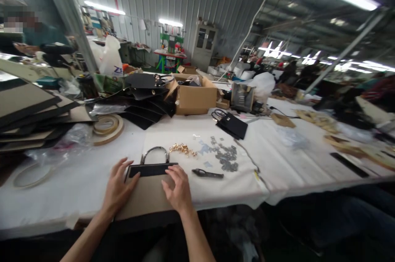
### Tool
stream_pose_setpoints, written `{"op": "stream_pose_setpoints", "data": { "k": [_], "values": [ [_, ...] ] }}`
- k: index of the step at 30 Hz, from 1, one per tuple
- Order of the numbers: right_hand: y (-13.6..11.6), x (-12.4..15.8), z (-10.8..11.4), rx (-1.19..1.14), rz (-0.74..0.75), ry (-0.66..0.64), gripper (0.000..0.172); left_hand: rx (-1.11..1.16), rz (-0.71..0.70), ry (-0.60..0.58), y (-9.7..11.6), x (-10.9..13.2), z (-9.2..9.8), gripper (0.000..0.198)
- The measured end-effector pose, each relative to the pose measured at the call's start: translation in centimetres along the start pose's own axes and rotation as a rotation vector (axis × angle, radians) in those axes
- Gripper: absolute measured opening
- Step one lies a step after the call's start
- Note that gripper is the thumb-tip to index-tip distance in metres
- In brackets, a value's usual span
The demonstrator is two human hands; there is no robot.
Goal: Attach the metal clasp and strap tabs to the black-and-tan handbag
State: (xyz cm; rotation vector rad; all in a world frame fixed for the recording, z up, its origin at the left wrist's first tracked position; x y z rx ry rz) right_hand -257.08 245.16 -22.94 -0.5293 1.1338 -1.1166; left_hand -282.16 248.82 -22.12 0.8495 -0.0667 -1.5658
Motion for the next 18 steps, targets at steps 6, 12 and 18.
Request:
{"op": "stream_pose_setpoints", "data": {
  "k": [6,12,18],
  "values": [
    [2.4,1.3,3.1,-0.408,-0.186,0.355,0.028,0.003,-0.244,0.033,3.0,-1.2,-0.5,0.026],
    [5.9,2.1,8.8,-0.496,-0.325,0.69,0.04,-0.037,-0.333,-0.122,3.7,-0.8,-3.6,0.022],
    [9.0,-1.7,12.9,-0.082,-0.387,0.422,0.038,-0.066,-0.344,-0.08,3.6,-1.0,-3.5,0.014]
  ]
}}
Point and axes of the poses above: each hand's wrist, its own x-axis away from the middle knuckle, its own z-axis out of the back of the hand, y = z × x, the point moved 7 cm from there along -x, towards the middle knuckle, and after that the axes turned 12 degrees about -x, right-handed, at the moved point
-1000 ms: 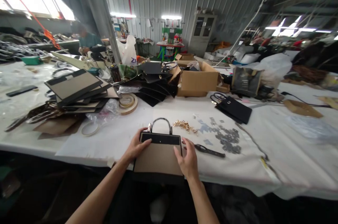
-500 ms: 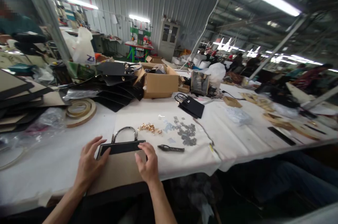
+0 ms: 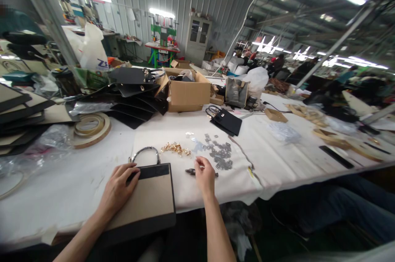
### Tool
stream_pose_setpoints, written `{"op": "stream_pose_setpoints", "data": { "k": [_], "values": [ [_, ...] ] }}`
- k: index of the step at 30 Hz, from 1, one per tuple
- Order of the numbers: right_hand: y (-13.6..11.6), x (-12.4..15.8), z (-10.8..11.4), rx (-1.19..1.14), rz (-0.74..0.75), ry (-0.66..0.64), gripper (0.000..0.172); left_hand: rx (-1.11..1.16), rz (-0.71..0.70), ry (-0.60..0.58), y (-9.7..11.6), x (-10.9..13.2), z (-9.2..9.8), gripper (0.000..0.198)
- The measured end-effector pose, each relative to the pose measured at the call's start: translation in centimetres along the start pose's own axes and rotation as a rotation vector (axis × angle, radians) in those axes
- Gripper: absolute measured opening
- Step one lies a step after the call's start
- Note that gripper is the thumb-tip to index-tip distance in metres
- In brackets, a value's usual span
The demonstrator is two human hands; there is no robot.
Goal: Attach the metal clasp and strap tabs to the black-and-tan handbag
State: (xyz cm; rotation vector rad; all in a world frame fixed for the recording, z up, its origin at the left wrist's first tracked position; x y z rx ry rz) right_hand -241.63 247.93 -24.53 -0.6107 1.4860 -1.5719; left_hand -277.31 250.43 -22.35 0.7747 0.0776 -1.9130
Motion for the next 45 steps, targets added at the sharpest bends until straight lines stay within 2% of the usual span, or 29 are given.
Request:
{"op": "stream_pose_setpoints", "data": {
  "k": [2,4,9,14,19,21,24,28,30,32,34,36,38,41,45],
  "values": [
    [0.1,-1.3,-1.1,0.181,0.056,-0.124,0.034,-0.006,0.003,0.001,0.1,-0.1,0.1,0.013],
    [0.2,-2.2,-2.0,0.306,0.1,-0.168,0.03,-0.015,0.012,-0.004,0.1,-0.2,0.1,0.013],
    [0.7,-3.1,-3.4,0.417,0.082,-0.133,0.018,-0.046,0.062,-0.037,-0.3,0.0,-0.2,0.014],
    [0.9,-3.3,-3.5,0.418,0.095,-0.101,0.019,-0.047,0.098,-0.072,-0.9,-0.1,-0.6,0.016],
    [-0.5,-2.9,-2.2,0.346,0.161,-0.055,0.031,-0.064,0.127,-0.067,-1.3,-0.6,-1.1,0.02],
    [-1.2,-2.3,-1.7,0.26,0.143,-0.034,0.035,-0.066,0.122,-0.061,-1.2,-0.6,-1.3,0.02],
    [-1.8,-0.5,-1.5,0.006,0.008,-0.021,0.041,-0.058,0.11,-0.026,-1.1,-0.6,-1.3,0.018],
    [-2.5,3.1,-3.5,-0.346,-0.157,-0.09,0.042,-0.008,0.142,0.083,-0.9,-0.5,0.0,0.019],
    [-2.8,5.2,-5.1,-0.494,-0.223,-0.132,0.039,0.097,0.181,0.112,-0.1,-0.6,0.8,0.021],
    [-2.8,6.9,-6.5,-0.599,-0.27,-0.144,0.037,0.3,0.236,0.055,1.3,-0.6,0.6,0.024],
    [-2.7,8.2,-7.4,-0.618,-0.275,-0.131,0.037,0.582,0.301,-0.085,3.5,-0.5,-0.9,0.034],
    [-2.6,9.0,-8.1,-0.543,-0.236,-0.127,0.037,0.853,0.359,-0.206,5.8,-0.1,-2.9,0.047],
    [-2.4,9.4,-8.5,-0.437,-0.178,-0.149,0.036,1.01,0.411,-0.252,7.5,0.2,-4.5,0.05],
    [-2.0,9.8,-8.6,-0.325,-0.112,-0.178,0.034,1.01,0.442,-0.253,8.3,0.5,-5.8,0.038],
    [-1.4,9.8,-8.6,-0.362,-0.101,-0.217,0.031,0.963,0.388,-0.227,8.2,0.6,-5.7,0.034]
  ]
}}
Point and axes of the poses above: each hand's wrist, its own x-axis away from the middle knuckle, its own z-axis out of the back of the hand, y = z × x, the point moved 7 cm from there along -x, towards the middle knuckle, and after that the axes turned 12 degrees about -x, right-handed, at the moved point
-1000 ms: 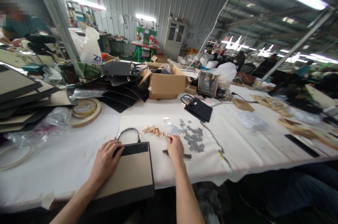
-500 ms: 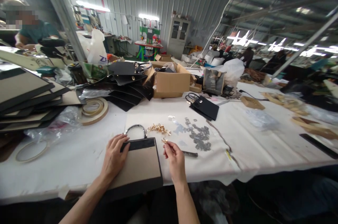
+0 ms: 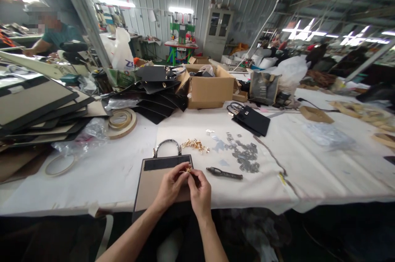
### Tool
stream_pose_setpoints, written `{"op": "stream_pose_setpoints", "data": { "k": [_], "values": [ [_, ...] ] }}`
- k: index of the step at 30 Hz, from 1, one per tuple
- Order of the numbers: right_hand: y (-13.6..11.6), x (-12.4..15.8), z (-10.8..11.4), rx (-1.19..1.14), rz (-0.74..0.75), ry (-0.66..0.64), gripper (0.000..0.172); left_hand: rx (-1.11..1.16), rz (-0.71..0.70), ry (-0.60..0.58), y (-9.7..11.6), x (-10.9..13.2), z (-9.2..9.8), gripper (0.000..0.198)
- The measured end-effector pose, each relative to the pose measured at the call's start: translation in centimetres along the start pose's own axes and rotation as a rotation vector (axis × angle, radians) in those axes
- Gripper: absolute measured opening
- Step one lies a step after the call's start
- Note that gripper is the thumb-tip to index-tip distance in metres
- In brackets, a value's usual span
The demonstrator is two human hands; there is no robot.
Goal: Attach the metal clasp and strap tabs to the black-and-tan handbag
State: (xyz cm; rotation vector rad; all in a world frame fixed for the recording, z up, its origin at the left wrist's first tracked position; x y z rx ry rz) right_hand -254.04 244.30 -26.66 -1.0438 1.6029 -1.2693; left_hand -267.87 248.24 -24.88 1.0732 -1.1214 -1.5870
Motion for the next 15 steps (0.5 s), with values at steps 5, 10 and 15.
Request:
{"op": "stream_pose_setpoints", "data": {
  "k": [5,10,15],
  "values": [
    [0.2,-0.3,1.5,-0.12,0.028,0.142,0.033,-0.018,-0.061,0.059,0.4,0.3,0.8,0.031],
    [-0.2,-0.6,0.7,-0.111,0.005,-0.065,0.021,0.086,-0.008,0.051,-0.5,0.4,0.6,0.033],
    [-0.2,-0.8,0.9,-0.123,-0.008,-0.145,0.02,0.19,0.063,0.017,-1.3,0.5,0.4,0.039]
  ]
}}
Point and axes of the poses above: each hand's wrist, its own x-axis away from the middle knuckle, its own z-axis out of the back of the hand, y = z × x, the point moved 7 cm from there along -x, towards the middle knuckle, and after that the axes turned 12 degrees about -x, right-handed, at the moved point
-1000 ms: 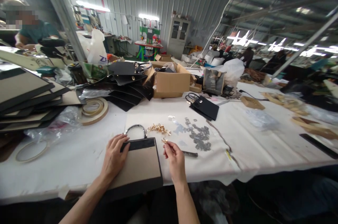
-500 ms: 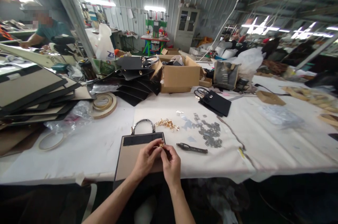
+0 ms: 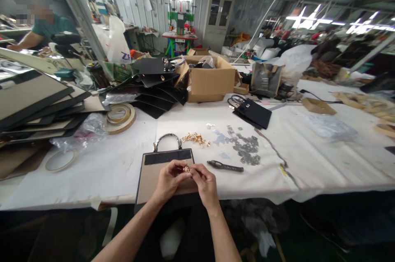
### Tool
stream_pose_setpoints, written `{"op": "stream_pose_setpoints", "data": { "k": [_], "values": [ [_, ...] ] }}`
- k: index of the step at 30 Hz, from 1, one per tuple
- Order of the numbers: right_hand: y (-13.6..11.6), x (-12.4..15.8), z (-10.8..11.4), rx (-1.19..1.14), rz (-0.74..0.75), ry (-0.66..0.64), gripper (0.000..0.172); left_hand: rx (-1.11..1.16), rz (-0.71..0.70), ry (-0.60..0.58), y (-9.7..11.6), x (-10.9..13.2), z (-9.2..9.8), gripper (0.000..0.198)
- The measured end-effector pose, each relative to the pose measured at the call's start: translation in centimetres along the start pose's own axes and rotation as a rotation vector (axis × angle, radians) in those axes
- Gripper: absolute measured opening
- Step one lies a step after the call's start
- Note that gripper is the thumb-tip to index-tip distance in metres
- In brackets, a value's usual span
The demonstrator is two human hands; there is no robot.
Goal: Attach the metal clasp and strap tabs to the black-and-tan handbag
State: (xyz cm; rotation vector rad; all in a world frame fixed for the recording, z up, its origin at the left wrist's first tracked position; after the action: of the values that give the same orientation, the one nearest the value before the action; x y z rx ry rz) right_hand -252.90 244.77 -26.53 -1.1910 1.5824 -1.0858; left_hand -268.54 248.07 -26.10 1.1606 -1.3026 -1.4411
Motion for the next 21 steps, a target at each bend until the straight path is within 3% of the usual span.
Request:
{"op": "stream_pose_setpoints", "data": {
  "k": [11,21],
  "values": [
    [-1.5,0.5,-0.9,0.118,0.049,0.018,0.025,0.111,-0.026,-0.061,0.9,-0.1,-0.2,0.032],
    [-1.8,0.7,-0.8,0.187,0.037,0.081,0.029,-0.015,-0.111,-0.043,1.1,0.0,-0.1,0.026]
  ]
}}
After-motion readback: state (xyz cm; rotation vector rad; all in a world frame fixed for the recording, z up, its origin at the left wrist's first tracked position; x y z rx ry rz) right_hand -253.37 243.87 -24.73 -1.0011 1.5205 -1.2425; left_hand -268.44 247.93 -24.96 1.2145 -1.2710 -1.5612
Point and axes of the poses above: each hand's wrist, its own x-axis away from the middle knuckle, its own z-axis out of the back of the hand, y = z × x, the point moved 7 cm from there along -x, towards the middle knuckle, and after that the axes turned 12 degrees about -x, right-handed, at the moved point
